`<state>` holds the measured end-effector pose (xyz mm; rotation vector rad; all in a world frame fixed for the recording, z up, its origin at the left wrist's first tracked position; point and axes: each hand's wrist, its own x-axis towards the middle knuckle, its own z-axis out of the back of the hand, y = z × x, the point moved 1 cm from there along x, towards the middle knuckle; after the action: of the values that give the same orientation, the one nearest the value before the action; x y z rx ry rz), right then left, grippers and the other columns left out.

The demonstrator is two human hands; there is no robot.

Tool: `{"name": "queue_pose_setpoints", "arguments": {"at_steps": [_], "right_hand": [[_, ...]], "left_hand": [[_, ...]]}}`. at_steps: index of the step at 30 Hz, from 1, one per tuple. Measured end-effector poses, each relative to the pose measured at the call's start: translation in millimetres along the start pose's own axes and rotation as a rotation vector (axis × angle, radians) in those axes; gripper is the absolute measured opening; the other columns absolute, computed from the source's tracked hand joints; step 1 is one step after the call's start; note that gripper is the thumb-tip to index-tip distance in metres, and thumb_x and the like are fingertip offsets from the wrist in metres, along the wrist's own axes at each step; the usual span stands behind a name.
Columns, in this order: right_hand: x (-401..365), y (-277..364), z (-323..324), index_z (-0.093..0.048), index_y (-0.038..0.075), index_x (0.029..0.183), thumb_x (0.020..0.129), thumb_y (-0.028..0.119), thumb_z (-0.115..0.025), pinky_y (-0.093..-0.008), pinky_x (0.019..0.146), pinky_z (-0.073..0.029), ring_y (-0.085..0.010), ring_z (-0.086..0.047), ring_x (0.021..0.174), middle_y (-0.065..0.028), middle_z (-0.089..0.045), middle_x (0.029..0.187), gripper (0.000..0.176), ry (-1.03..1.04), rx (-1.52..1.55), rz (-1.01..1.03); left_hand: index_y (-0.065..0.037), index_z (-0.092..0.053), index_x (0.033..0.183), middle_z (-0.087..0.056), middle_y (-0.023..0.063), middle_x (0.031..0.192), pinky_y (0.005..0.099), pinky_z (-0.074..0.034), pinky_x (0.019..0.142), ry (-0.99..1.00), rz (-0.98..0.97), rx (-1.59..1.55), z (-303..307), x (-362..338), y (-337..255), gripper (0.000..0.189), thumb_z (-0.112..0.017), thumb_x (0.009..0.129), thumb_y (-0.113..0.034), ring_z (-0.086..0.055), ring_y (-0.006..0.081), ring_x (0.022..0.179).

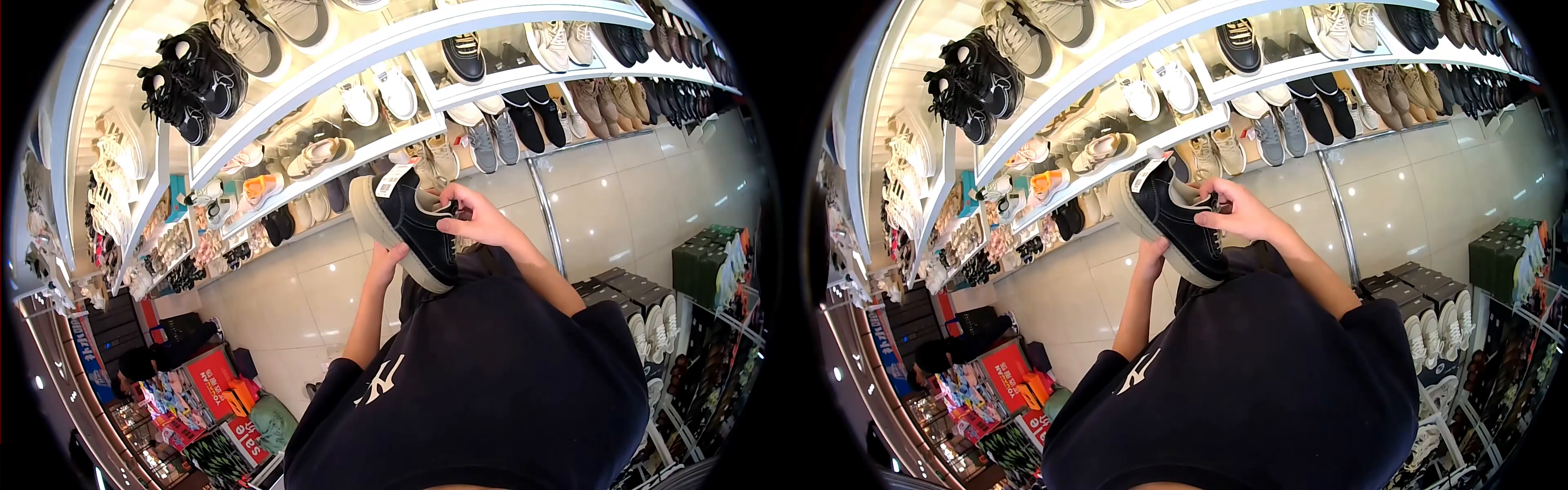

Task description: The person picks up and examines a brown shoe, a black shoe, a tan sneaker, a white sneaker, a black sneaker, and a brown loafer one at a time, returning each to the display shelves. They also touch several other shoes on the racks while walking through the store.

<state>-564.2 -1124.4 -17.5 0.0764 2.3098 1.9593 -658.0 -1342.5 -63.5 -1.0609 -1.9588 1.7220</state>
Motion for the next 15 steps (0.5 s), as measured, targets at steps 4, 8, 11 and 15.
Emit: {"name": "queue_pose_setpoints", "arguments": {"at_steps": [4,8,11,15], "right_hand": [[-1,-2,3,-0.048,0.008,0.092,0.078,0.014,-0.071,-0.0179,0.05,-0.03,-0.0003,-0.039,0.065,0.0062,-0.044,0.075,0.027,0.02,0.035,0.016],[-2,1,2,-0.051,0.007,0.096,0.08,0.012,-0.069,-0.0177,0.053,-0.032,-0.0002,-0.04,0.067,0.0061,-0.045,0.078,0.025,0.042,0.13,0.064],[-4,2,4,-0.051,0.005,0.11,0.083,0.011,-0.063,-0.0183,0.06,-0.038,-0.0015,-0.046,0.074,0.0043,-0.052,0.089,0.029,0.065,0.156,0.09],[-11,14,17,-0.047,0.004,0.125,0.088,0.014,-0.056,-0.025,0.071,-0.049,-0.008,-0.055,0.084,-0.009,-0.052,0.122,0.039,-0.093,0.141,0.136]], "left_hand": [[0.003,-0.037,0.131,-0.049,0.0126,0.126,0.0359,-0.036,0.098,0.007,0.016,0.012,-3,-3,-2,0.084,-0.073,0.067,-0.036,-0.046,0.023,0.116],[0.003,-0.037,0.131,-0.049,0.0125,0.125,0.0355,-0.037,0.097,-0.036,0.014,-0.018,-5,-6,-4,0.083,-0.076,0.066,-0.032,-0.047,0.0224,0.114],[0.003,-0.04,0.128,-0.051,0.0121,0.122,0.035,-0.039,0.095,-0.055,0.033,0.033,-2,-11,-12,0.079,-0.077,0.066,-0.03,-0.048,0.0219,0.112],[0.002,-0.038,0.131,-0.048,0.0111,0.128,0.0358,-0.034,0.1,-0.012,0.093,0.157,5,-20,-22,0.085,-0.075,0.065,-0.038,-0.045,0.0233,0.118]]}}
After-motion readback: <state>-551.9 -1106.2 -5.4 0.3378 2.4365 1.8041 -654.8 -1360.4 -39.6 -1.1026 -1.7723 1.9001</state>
